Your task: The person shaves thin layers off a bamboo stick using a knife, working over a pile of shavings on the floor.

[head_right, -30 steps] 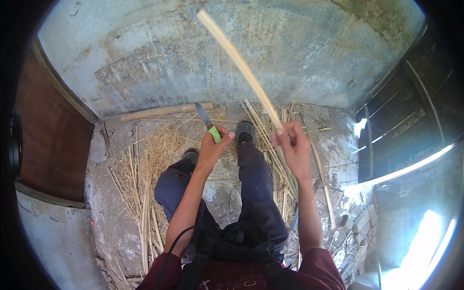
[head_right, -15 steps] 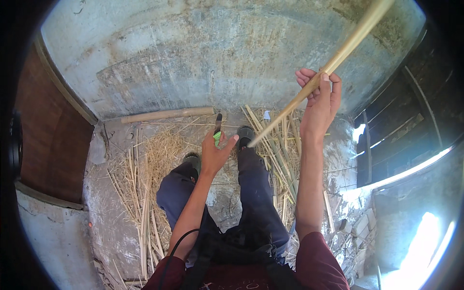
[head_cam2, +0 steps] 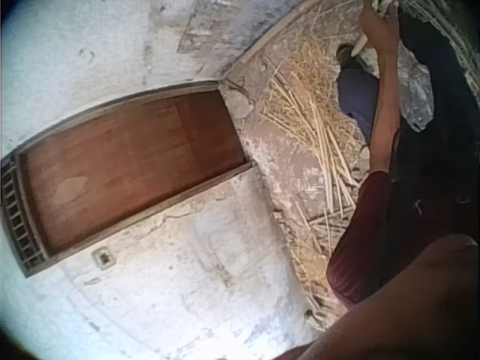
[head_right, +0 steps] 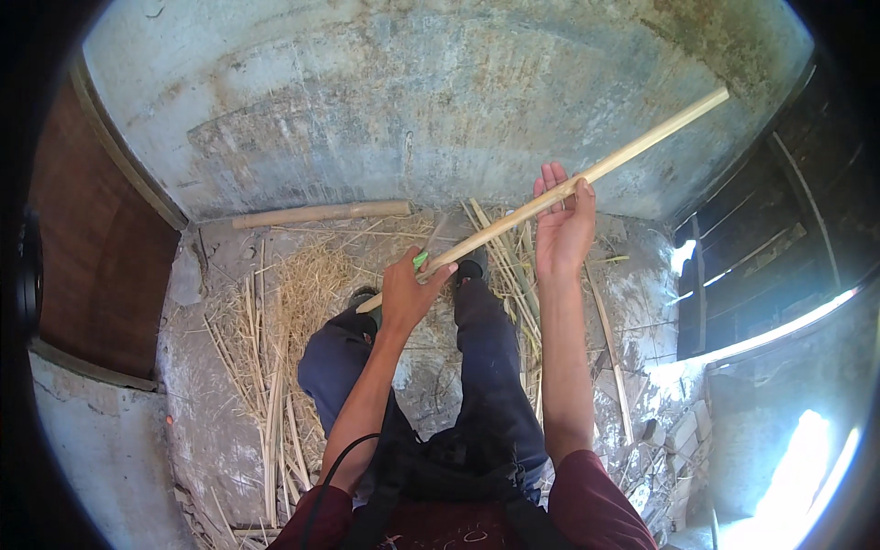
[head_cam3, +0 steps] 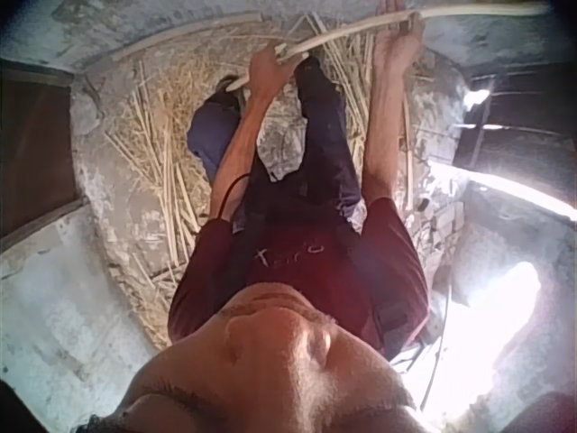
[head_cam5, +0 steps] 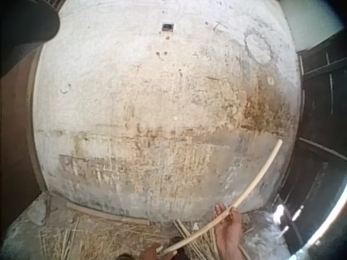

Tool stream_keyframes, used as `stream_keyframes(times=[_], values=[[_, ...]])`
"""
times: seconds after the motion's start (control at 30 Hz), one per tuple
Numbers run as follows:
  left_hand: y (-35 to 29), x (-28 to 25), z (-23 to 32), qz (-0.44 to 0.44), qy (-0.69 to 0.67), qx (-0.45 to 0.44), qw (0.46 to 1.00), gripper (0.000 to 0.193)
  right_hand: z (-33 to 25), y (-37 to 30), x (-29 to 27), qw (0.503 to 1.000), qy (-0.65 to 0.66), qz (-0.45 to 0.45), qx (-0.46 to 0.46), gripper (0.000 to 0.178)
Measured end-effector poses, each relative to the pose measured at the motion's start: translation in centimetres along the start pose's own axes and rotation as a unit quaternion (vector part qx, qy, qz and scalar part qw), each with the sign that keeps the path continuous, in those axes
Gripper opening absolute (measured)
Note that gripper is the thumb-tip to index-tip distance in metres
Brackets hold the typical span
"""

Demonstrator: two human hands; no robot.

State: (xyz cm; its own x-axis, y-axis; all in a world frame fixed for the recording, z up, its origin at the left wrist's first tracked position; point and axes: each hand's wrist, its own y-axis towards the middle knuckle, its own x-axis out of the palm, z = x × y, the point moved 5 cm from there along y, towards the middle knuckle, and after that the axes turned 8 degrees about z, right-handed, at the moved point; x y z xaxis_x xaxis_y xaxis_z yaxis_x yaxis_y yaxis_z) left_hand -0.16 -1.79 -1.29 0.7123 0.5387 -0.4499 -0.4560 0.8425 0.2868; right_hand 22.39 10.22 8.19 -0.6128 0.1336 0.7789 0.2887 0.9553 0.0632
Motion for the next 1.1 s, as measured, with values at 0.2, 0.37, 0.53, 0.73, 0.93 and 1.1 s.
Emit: stream_keyframes(times=[0.2,0.37,0.53,0.73,0.93,1.1], values=[[-0.1,-0.2,-0.2,0.055,-0.05,0.024,0.997,0.052,-0.2,0.4,-1.6,0.995,-0.099,-0.027,0.018,0.037],[0.2,0.2,-0.2,0.068,-0.047,0.04,0.996,0.052,1.0,-1.1,-4.5,0.993,-0.111,0.05,0.011,0.035],[-0.1,0.9,-0.2,0.02,-0.015,0.027,0.999,0.048,4.8,-7.6,-6.3,0.952,-0.297,-0.059,-0.042,0.034],[-0.4,0.8,-0.7,0.028,-0.089,0.015,0.996,0.04,6.4,-13.9,-3.2,0.857,-0.453,-0.199,-0.141,0.028],[-0.5,1.6,-1.2,0.055,-0.148,0.028,0.987,0.026,7.2,-13.9,-2.4,0.824,-0.495,-0.219,-0.168,0.033],[-0.7,1.0,-1.0,0.06,-0.161,0.042,0.984,0.017,8.5,-13.8,-2.6,0.834,-0.484,-0.226,-0.139,0.026]])
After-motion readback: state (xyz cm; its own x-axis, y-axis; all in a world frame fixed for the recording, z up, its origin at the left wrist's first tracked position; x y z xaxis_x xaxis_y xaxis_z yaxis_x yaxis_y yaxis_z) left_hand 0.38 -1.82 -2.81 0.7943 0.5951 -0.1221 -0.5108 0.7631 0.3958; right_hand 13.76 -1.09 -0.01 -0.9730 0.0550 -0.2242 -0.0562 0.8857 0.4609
